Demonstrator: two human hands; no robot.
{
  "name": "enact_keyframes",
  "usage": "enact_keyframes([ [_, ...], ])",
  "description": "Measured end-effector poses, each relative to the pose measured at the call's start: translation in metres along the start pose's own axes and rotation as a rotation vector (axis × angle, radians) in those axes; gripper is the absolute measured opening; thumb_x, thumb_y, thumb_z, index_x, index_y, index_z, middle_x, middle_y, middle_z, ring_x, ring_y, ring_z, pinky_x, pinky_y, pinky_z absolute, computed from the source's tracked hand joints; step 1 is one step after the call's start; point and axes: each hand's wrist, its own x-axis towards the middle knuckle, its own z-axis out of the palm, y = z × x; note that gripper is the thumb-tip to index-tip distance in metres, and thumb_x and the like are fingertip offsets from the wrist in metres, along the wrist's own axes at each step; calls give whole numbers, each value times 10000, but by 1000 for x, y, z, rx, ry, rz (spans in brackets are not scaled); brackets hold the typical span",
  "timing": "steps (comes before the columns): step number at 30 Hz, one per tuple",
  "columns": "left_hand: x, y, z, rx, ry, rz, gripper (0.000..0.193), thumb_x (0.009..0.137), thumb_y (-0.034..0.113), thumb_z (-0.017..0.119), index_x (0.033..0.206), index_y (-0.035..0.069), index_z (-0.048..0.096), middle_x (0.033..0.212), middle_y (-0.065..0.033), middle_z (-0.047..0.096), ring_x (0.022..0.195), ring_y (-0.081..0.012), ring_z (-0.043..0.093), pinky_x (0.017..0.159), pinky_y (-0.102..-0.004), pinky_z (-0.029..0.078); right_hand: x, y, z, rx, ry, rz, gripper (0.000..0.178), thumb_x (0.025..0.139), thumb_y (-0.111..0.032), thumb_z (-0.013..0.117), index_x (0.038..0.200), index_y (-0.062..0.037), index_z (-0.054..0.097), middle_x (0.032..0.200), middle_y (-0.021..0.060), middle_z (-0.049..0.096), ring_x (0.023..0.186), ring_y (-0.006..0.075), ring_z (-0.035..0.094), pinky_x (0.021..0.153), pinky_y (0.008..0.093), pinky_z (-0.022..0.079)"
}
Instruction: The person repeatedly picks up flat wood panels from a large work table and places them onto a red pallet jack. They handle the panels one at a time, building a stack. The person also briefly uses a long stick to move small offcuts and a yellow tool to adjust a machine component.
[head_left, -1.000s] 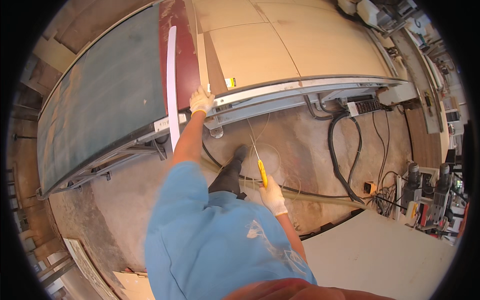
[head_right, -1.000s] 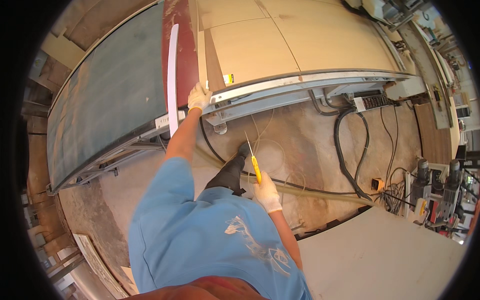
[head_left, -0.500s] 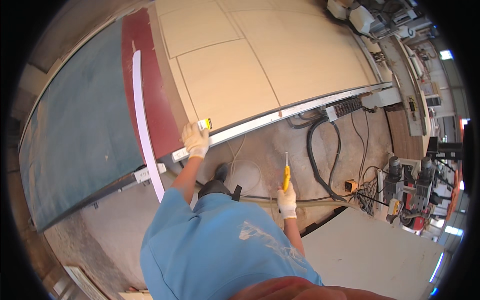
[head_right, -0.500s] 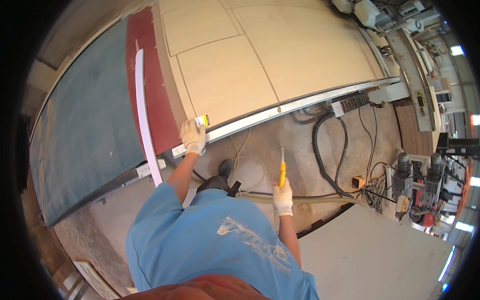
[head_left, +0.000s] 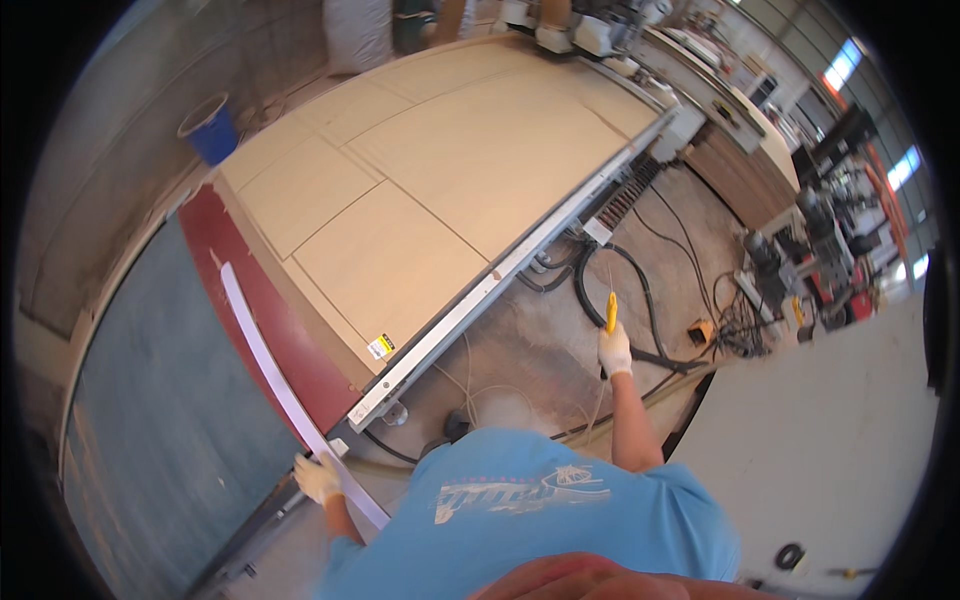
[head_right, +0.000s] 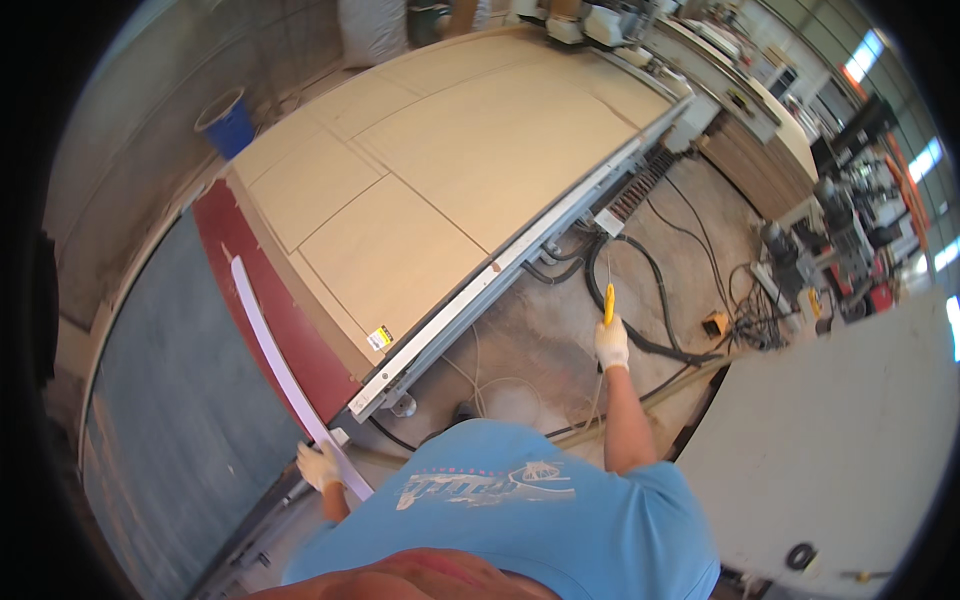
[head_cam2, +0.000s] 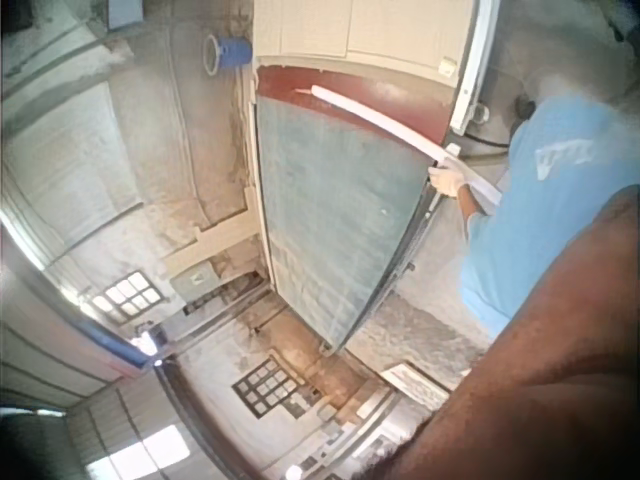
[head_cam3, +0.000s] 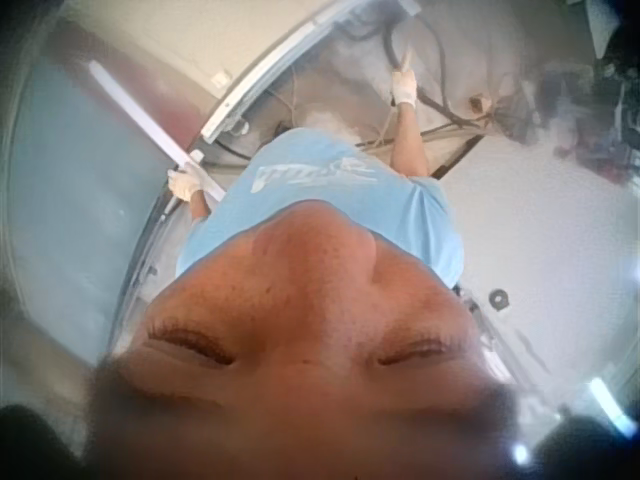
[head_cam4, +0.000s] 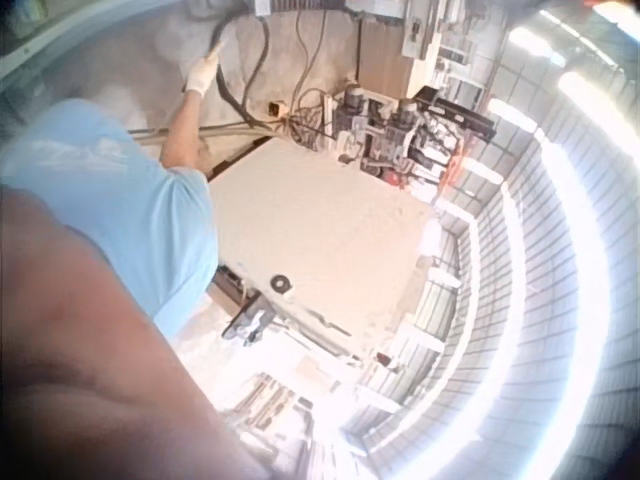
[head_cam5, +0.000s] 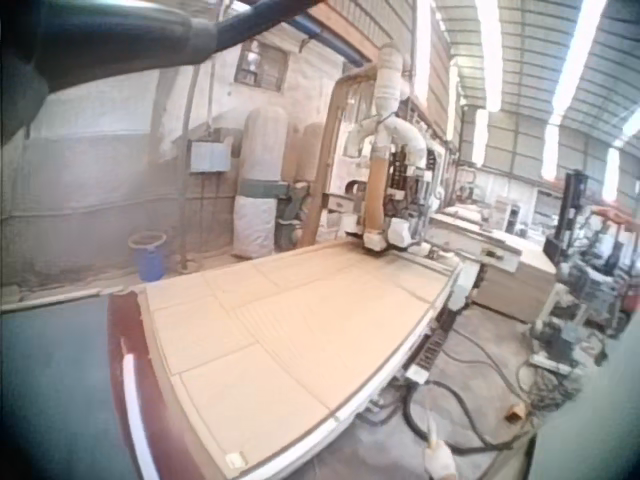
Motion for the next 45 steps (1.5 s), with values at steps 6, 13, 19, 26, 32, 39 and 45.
enact_keyframes([
  [6,-66,-18,10,-23,-105,-110,837,888,622,593,1434,9,428,1371,-241,552,1241,-427,543,1006,-538,460,1,-12,-34,263,-43,197,254,941,-188,548,1113,-3,566,836,230,683,570,365,682,524,478,558],
  [13,-93,3,8,-249,-222,-85,899,820,493,721,1487,26,340,1353,-295,576,1198,-461,611,1025,-521,480,-100,31,-34,243,-208,182,275,931,-195,556,1142,-18,566,943,232,685,714,378,708,590,475,577],
  [19,-104,-13,14,-405,-243,-75,752,781,358,753,1331,-52,446,1198,-331,653,1127,-453,657,981,-472,508,-286,107,-21,202,-559,-192,262,928,-184,603,1152,-51,632,1013,225,699,987,378,684,852,438,527],
  [26,-143,-77,-35,-389,-278,20,687,771,352,770,1298,19,482,1167,-259,675,1082,-414,676,935,-482,524,-405,115,-5,369,-799,-296,237,900,-134,617,1115,-37,607,1006,200,698,1000,374,675,882,441,524],
  [32,-184,-150,-51,-339,-237,17,663,770,320,771,1294,72,451,1178,-275,672,1128,-446,645,963,-504,505,-417,41,1,321,-794,-412,249,894,-122,594,1128,-39,595,1004,201,695,986,392,673,869,452,525],
  [39,-178,-208,-56,-298,-350,-61,632,772,322,762,1269,80,454,1174,-258,672,1111,-443,646,933,-515,519,-418,-74,27,156,-939,-315,218,907,-165,596,1091,-48,588,902,172,676,779,329,688,707,446,546],
  [45,-158,-285,-70,-338,-326,-53,559,756,397,762,1188,127,533,1155,-217,685,1080,-425,659,914,-513,531,-432,-205,138,115,-867,-403,190,927,-184,558,1048,-42,598,805,162,651,611,286,676,581,447,544],
])
